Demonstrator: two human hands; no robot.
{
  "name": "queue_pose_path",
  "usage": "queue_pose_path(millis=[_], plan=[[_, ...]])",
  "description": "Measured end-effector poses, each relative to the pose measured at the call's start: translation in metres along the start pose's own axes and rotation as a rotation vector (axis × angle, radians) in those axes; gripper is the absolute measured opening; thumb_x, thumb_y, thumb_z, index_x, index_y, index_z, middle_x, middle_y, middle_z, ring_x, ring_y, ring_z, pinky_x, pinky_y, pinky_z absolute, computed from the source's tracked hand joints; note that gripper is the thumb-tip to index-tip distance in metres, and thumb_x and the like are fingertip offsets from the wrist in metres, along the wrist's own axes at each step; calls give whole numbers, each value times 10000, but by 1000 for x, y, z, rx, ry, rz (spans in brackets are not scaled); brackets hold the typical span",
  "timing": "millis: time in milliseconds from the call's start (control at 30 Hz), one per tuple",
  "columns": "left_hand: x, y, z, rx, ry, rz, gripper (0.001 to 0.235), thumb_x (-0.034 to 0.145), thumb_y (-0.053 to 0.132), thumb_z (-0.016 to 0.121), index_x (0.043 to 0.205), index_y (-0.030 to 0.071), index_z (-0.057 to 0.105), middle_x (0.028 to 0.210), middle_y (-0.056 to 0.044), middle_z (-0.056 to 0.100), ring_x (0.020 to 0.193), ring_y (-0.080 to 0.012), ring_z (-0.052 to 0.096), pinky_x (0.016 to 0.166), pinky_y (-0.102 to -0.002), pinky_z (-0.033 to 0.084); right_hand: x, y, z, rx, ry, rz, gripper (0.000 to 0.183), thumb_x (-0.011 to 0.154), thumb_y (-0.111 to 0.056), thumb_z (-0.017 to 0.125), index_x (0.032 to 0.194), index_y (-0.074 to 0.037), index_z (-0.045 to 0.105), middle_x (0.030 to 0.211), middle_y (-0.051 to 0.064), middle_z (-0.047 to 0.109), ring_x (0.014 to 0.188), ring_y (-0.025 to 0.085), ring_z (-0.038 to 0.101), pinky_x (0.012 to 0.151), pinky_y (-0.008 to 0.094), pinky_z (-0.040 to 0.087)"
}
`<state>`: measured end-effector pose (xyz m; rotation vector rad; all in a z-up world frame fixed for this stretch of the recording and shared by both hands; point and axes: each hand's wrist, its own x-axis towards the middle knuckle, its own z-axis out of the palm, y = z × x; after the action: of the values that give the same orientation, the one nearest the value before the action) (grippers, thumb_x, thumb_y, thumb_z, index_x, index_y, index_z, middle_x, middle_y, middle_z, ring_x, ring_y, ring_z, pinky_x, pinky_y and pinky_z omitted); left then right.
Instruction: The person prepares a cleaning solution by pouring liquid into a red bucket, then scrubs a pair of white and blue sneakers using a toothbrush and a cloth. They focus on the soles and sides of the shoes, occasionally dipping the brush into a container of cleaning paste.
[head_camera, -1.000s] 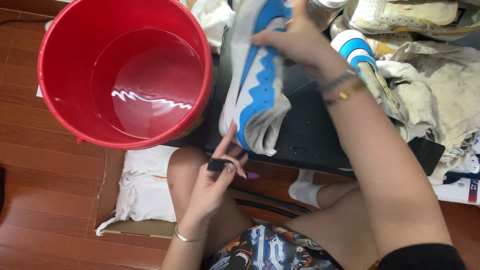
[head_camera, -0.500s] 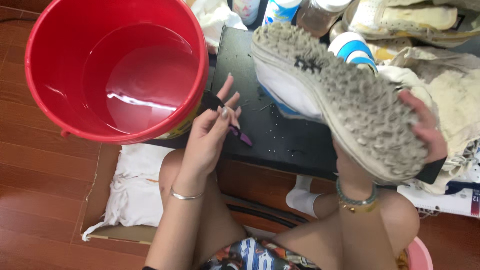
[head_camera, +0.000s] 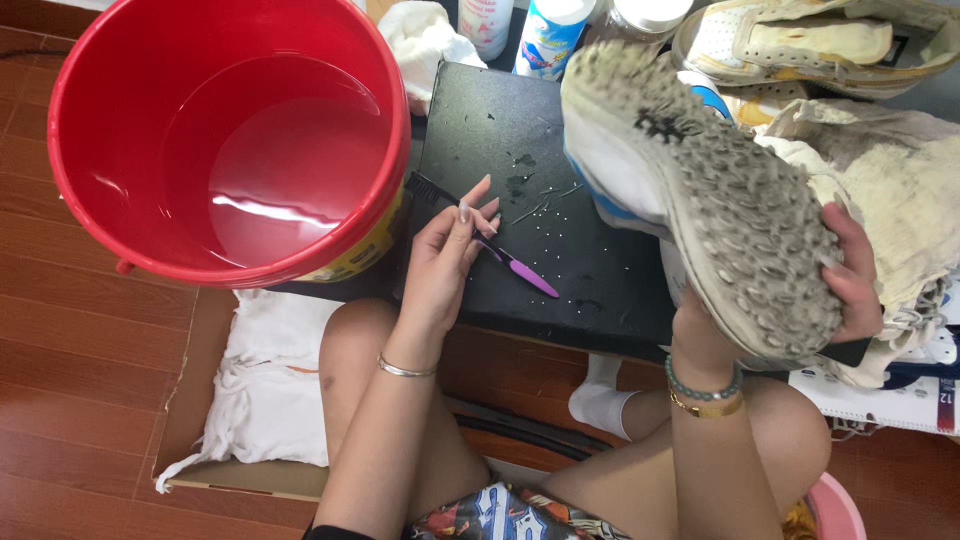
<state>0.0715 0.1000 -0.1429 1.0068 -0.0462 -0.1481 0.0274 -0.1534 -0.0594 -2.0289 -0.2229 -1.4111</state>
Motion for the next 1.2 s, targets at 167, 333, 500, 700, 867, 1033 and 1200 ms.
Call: queue_pose_path(millis=[167, 333, 500, 700, 867, 1033, 1200], plan=[[1, -3, -1, 89, 2, 65, 307, 1084, 244, 543, 985, -6, 690, 1491, -156, 560, 1256, -252, 622, 1066, -384, 512, 0, -3, 3, 23, -29, 5, 822, 906, -212, 988, 1317, -173, 277, 1455, 162, 453, 1385, 243, 490, 1192, 386, 456], [10, 9, 7, 794, 198, 64, 307, 1009, 291, 669, 928, 18, 783, 848, -180, 677, 702, -197, 640, 654, -373, 498, 4, 8, -3, 91, -59, 6, 830, 932, -201, 964, 1392, -184, 273, 1458, 119, 438, 1428, 225, 486, 1211, 382, 442], [31, 13, 11, 1264, 200, 243, 388, 961, 356, 748, 773, 17, 721, 667, -154, 627, 624, -334, 646, 556, -403, 486, -4, 33, -6, 416, 35, 209, 871, 963, -90, 926, 1513, -198, 259, 1489, 37, 460, 1402, 197, 484, 1249, 359, 410], [18, 58, 47, 1369, 317, 314, 466, 993, 411, 761, 837, -10, 634, 857, -170, 656, 794, -341, 643, 727, -432, 496, 25, 57, -22, 659, -172, 304, 788, 1086, 5, 857, 1603, -190, 295, 1550, 60, 465, 1454, 171, 458, 1290, 323, 382], [30, 135, 82, 1166, -238, 1001, 1100, 666, 538, 956, 1451, 25, 380, 1374, -248, 479, 1293, -416, 490, 1098, -480, 419, 75, 52, -19, 725, -394, 256, 872, 962, 6, 876, 1581, -216, 305, 1538, 40, 491, 1448, 172, 487, 1261, 316, 405], [81, 158, 105, 915, -758, 813, 1145, 792, 435, 972, 1564, 20, 236, 1464, -262, 467, 1406, -365, 504, 1196, -438, 421, 101, 13, 3, 854, -442, 250, 903, 903, -135, 841, 1588, -223, 259, 1548, 36, 481, 1392, 172, 514, 1184, 296, 439], [80, 145, 112, 663, -502, 435, 962, 826, 451, 899, 1537, 58, 384, 1300, -136, 686, 1232, -247, 701, 1091, -360, 572, 92, -7, 19, 1024, -329, 438, 831, 1031, -461, 621, 1628, -194, 110, 1613, 64, 372, 1377, 186, 489, 1118, 314, 420]])
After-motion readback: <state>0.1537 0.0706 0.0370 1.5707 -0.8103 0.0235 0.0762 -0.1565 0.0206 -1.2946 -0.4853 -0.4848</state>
